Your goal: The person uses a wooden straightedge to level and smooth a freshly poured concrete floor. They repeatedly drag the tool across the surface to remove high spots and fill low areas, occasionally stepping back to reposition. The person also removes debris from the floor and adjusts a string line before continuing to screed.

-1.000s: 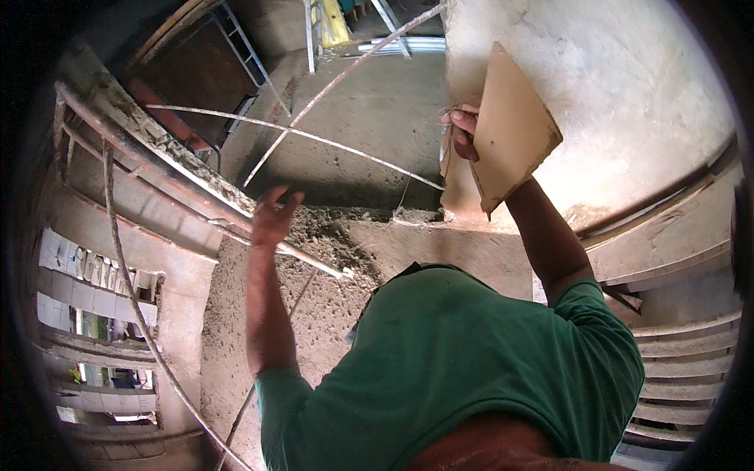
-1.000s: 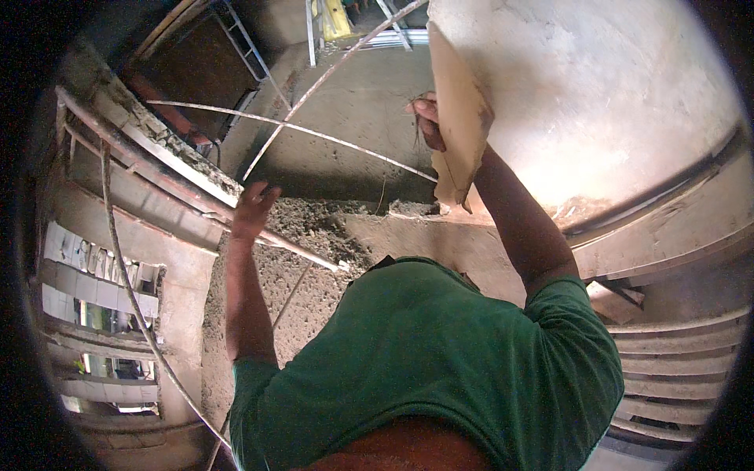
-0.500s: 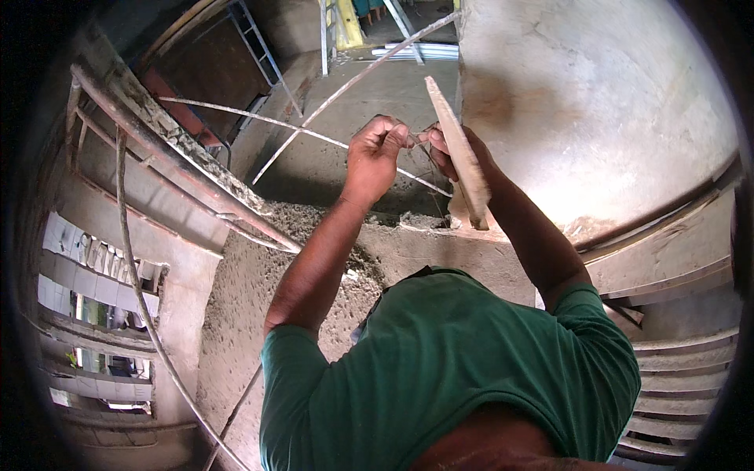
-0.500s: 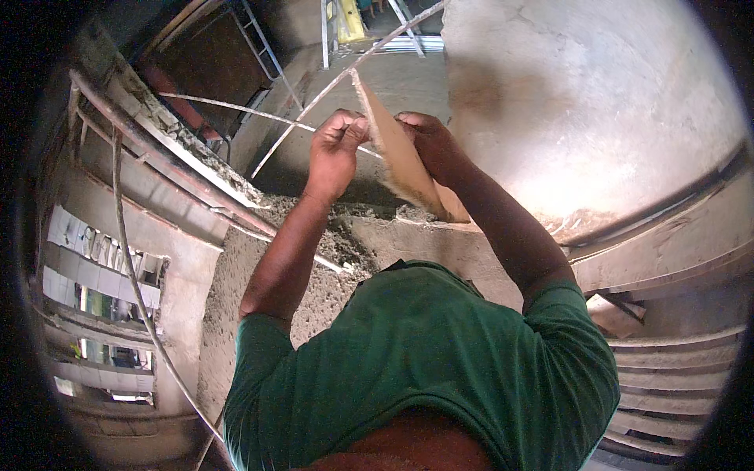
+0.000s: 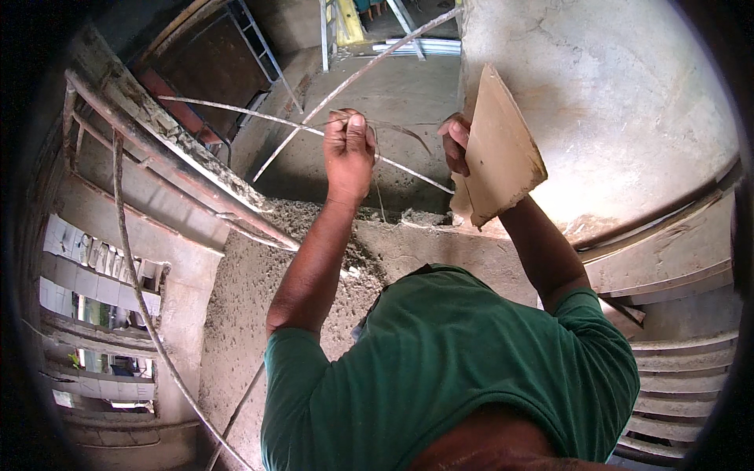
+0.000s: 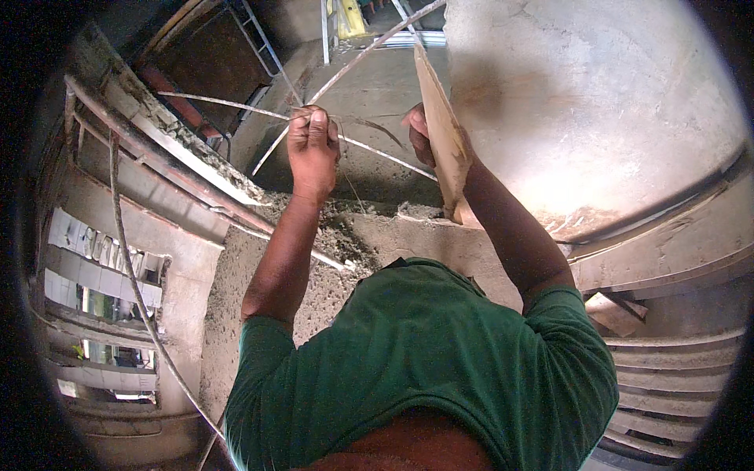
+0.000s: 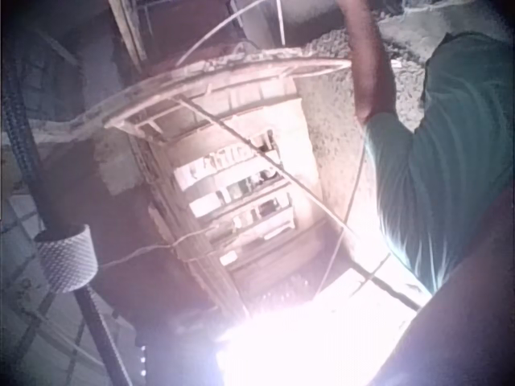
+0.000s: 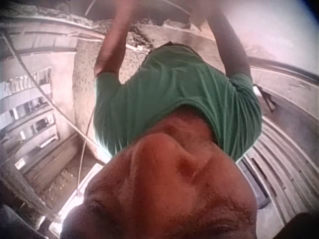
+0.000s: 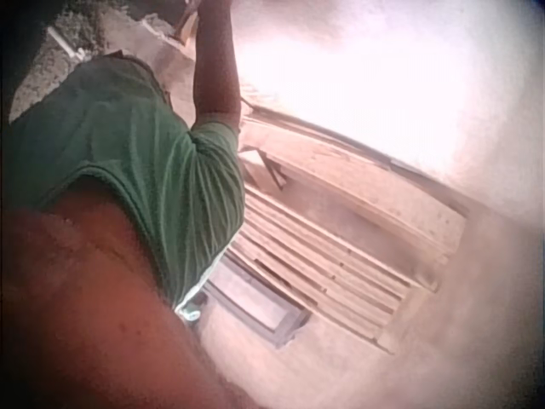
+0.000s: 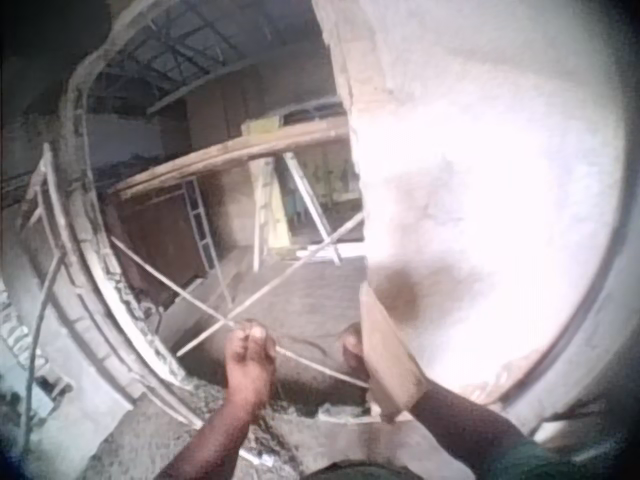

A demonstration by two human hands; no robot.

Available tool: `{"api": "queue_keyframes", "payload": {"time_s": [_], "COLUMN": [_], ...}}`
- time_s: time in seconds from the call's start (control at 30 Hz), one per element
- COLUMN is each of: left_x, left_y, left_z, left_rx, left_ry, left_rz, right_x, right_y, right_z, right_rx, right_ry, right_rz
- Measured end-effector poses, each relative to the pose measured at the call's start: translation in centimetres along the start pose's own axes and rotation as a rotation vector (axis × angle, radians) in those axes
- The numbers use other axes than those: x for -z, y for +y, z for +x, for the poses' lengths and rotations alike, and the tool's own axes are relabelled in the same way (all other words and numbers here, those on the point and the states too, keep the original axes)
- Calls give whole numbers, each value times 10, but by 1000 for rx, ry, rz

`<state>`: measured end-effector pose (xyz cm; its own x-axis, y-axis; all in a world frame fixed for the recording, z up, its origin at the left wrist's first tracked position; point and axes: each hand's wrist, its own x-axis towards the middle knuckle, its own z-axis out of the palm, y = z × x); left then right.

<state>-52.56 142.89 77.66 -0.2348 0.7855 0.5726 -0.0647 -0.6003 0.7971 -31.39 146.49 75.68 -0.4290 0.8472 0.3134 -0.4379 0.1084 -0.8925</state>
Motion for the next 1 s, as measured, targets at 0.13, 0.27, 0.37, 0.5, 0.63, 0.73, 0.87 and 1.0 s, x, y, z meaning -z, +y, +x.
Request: {"api": "queue_keyframes", "payload": {"time_s": [0.13, 0.27, 0.37, 0.5, 0.63, 0.73, 0.87, 1.0], "left_x": [4, 5, 5, 18, 60, 91, 144, 162], "left_y": [19, 28, 25, 28, 28, 31, 39, 50], "left_z": [5, 9, 10, 12, 17, 26, 32, 40], "left_rx": [49, 59, 60, 101, 8, -42, 27, 65], "left_ry": [30, 11, 22, 6, 39, 137, 251, 248], "left_rz": [-82, -113, -104, -20, 240, 247, 92, 104], "right_x": [0, 6, 5, 14, 27, 60, 110, 165], "right_y": [3, 25, 39, 34, -1, -13, -20, 16], "right_z": [2, 13, 20, 27, 20, 19, 16, 4], "right_rx": [-124, 13, -71, -73, -84, 62, 71, -106], "right_ry": [-116, -151, -162, -94, 159, 259, 193, 67], "right_rz": [-37, -423, -347, -606, -491, -120, 28, 294]}}
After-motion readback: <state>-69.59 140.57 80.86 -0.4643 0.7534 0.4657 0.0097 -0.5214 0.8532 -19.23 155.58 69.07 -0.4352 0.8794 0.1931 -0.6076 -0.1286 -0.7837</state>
